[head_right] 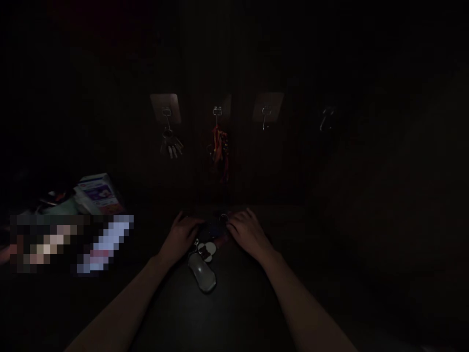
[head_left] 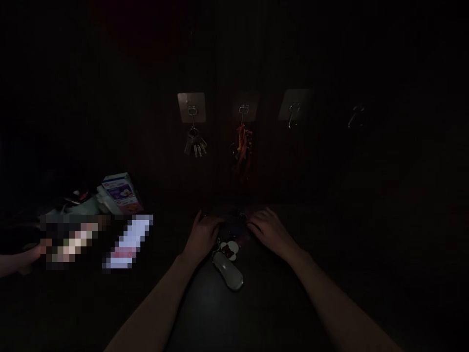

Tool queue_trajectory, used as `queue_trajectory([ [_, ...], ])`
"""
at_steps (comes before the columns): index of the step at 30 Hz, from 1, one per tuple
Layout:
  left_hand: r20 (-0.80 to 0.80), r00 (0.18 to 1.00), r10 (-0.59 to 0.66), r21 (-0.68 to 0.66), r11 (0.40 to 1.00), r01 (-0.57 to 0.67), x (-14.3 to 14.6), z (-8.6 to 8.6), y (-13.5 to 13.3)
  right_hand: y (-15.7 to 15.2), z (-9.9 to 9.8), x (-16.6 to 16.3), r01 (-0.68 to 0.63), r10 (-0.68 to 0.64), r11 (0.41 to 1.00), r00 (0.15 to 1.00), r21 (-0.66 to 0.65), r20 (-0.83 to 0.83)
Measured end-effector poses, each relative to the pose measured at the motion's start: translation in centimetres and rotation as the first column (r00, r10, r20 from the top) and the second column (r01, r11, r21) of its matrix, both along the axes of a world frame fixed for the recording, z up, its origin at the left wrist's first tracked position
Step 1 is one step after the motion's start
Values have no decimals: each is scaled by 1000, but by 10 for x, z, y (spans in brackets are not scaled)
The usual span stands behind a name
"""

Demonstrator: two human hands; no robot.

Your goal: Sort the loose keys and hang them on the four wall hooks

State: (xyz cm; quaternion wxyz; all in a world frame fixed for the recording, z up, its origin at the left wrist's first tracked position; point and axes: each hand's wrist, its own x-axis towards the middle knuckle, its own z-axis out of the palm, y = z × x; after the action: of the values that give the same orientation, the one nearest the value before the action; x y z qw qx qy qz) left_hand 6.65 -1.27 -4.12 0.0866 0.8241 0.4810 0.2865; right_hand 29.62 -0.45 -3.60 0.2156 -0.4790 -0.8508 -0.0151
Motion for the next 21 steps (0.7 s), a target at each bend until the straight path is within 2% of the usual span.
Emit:
queue_trajectory([
  [4, -7, 1000, -2, -10, 1000, 2, -1, 0, 1, -1, 6, 5, 54, -54, 998, 999, 17, -8],
  [9, 6, 1000, -3, 0, 1000, 3, -2, -3, 2, 2, 3, 4, 163, -162, 986, 984, 17, -77],
  [12, 17, 1000, -5, 13, 1000, 5, -1, -3, 1, 4, -1, 2, 139, -138, 990, 985, 3, -101],
  [21, 29, 999, 21, 19, 1000, -21, -2, -2, 0, 6, -10, 0, 108, -108, 994, 994, -34, -18],
])
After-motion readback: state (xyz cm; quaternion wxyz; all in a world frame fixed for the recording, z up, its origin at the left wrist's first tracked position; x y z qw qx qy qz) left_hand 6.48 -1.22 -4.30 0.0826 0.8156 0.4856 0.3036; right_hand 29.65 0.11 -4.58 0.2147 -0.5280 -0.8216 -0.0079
